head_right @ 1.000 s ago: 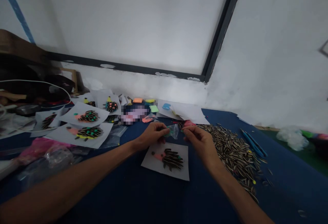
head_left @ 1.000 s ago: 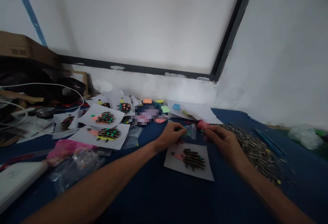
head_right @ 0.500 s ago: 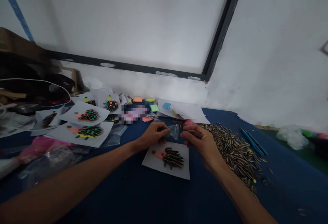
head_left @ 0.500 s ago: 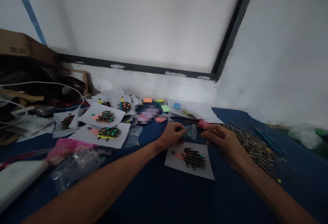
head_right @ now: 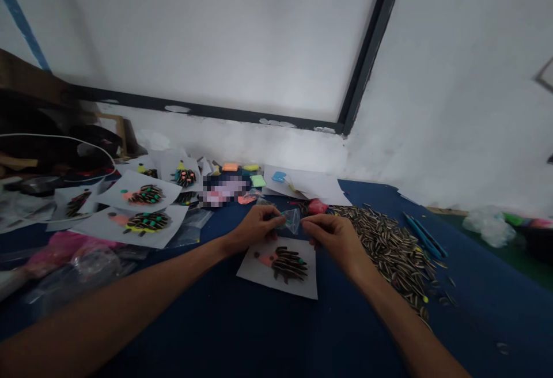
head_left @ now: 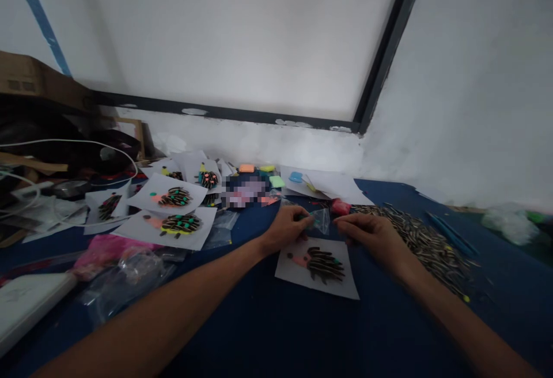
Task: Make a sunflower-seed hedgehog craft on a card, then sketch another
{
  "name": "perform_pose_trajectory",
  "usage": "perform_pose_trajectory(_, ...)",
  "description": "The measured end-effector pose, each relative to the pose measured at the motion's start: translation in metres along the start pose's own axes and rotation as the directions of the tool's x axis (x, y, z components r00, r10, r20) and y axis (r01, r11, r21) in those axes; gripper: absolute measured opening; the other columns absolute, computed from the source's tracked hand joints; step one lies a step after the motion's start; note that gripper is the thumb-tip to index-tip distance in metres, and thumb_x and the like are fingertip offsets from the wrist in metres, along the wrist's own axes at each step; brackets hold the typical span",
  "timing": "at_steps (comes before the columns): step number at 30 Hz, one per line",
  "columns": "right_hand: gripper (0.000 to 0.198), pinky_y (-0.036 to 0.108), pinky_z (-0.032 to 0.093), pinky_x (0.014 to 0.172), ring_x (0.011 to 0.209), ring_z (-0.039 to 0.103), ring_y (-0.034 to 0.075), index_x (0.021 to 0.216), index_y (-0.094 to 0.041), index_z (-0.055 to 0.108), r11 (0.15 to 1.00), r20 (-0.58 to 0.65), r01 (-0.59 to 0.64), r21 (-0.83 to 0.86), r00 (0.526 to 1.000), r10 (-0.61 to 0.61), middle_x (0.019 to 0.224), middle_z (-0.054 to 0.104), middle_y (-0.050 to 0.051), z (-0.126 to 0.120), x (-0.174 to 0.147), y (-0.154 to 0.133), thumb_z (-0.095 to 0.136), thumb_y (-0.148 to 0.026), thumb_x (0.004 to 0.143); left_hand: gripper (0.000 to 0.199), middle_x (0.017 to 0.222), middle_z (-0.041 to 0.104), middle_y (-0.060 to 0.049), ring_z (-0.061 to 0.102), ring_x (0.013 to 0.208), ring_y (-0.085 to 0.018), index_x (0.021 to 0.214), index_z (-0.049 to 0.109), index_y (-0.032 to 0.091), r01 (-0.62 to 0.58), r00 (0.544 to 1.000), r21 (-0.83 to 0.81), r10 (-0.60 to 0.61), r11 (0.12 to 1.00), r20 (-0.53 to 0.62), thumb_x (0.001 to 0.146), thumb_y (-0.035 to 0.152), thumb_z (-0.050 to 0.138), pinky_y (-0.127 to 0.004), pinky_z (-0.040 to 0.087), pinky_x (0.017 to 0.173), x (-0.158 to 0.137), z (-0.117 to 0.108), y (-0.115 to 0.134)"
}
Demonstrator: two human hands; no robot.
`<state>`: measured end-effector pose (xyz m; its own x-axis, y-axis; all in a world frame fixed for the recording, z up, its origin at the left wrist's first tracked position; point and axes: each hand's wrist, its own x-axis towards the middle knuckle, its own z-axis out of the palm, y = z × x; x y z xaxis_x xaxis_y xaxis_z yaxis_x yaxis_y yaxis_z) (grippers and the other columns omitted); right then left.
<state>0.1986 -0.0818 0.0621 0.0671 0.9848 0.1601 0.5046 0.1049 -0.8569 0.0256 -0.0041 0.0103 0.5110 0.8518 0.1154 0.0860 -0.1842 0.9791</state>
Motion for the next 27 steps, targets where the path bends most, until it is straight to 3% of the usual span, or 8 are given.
perform_pose_trajectory(7, 0.015, 0.029, 0.045, 0.051, 0.052, 0.055, 0.013, 0.073, -0.021, 0.07, 0.999, 0.125, 0.037, -0.001, 0.991, -0.037, 0.06, 0.063, 0.0, -0.003, 0.0, 0.009, 0.067, -0.035, 0.068, 0.015, 0.047, 0.053, 0.005, 0.05, 0.04, -0.006, 0.074, 0.056, 0.011, 0.009, 1.0, -0.01, -0.009, 1.0, -0.006, 0.084, 0.023, 0.059, -0.015, 0.038, 0.041, 0.0, 0.001, 0.001)
perform_pose_trajectory(13, 0.022, 0.023, 0.032, 0.042, 0.044, 0.044, 0.009, 0.059, -0.02, 0.056, 0.995, 0.164, 0.073, -0.062, 0.985, -0.062, 0.049, 0.052, -0.004, -0.007, -0.002, 0.007, 0.071, -0.035, 0.068, 0.015, 0.046, 0.052, 0.005, 0.049, 0.039, -0.006, 0.073, 0.056, 0.012, 0.014, 1.0, -0.018, -0.014, 1.0, -0.013, 0.084, 0.021, 0.059, -0.015, 0.038, 0.04, 0.0, 0.0, 0.0)
perform_pose_trajectory(19, 0.025, 0.023, 0.026, 0.042, 0.043, 0.039, 0.008, 0.059, -0.018, 0.067, 0.97, 0.319, 0.117, -0.213, 0.947, -0.044, 0.047, 0.051, -0.002, -0.008, -0.006, 0.007, 0.063, -0.036, 0.077, 0.014, 0.044, 0.052, 0.006, 0.048, 0.038, -0.006, 0.074, 0.056, 0.012, 0.025, 1.0, -0.035, -0.025, 0.999, -0.008, 0.084, 0.022, 0.059, -0.015, 0.037, 0.04, 0.002, 0.0, -0.004)
perform_pose_trajectory(24, 0.012, 0.024, 0.035, 0.047, 0.052, 0.052, 0.012, 0.075, -0.023, 0.075, 0.951, 0.372, 0.198, -0.237, 0.923, -0.099, 0.06, 0.065, 0.001, -0.008, -0.009, 0.007, 0.063, -0.025, 0.075, 0.013, 0.045, 0.052, 0.005, 0.049, 0.038, -0.007, 0.076, 0.057, 0.012, 0.021, 1.0, -0.038, -0.021, 0.999, -0.006, 0.083, 0.022, 0.059, -0.015, 0.038, 0.04, 0.003, 0.0, -0.006)
perform_pose_trajectory(27, 0.008, 0.024, 0.035, 0.048, 0.051, 0.05, 0.012, 0.07, -0.022, 0.071, 0.947, 0.392, 0.19, -0.259, 0.917, -0.076, 0.057, 0.061, 0.0, -0.007, -0.01, 0.002, 0.063, -0.024, 0.074, 0.012, 0.044, 0.053, 0.005, 0.049, 0.038, -0.007, 0.077, 0.057, 0.012, 0.019, 1.0, -0.038, -0.019, 0.999, -0.004, 0.084, 0.022, 0.058, -0.015, 0.038, 0.04, 0.004, 0.0, -0.007)
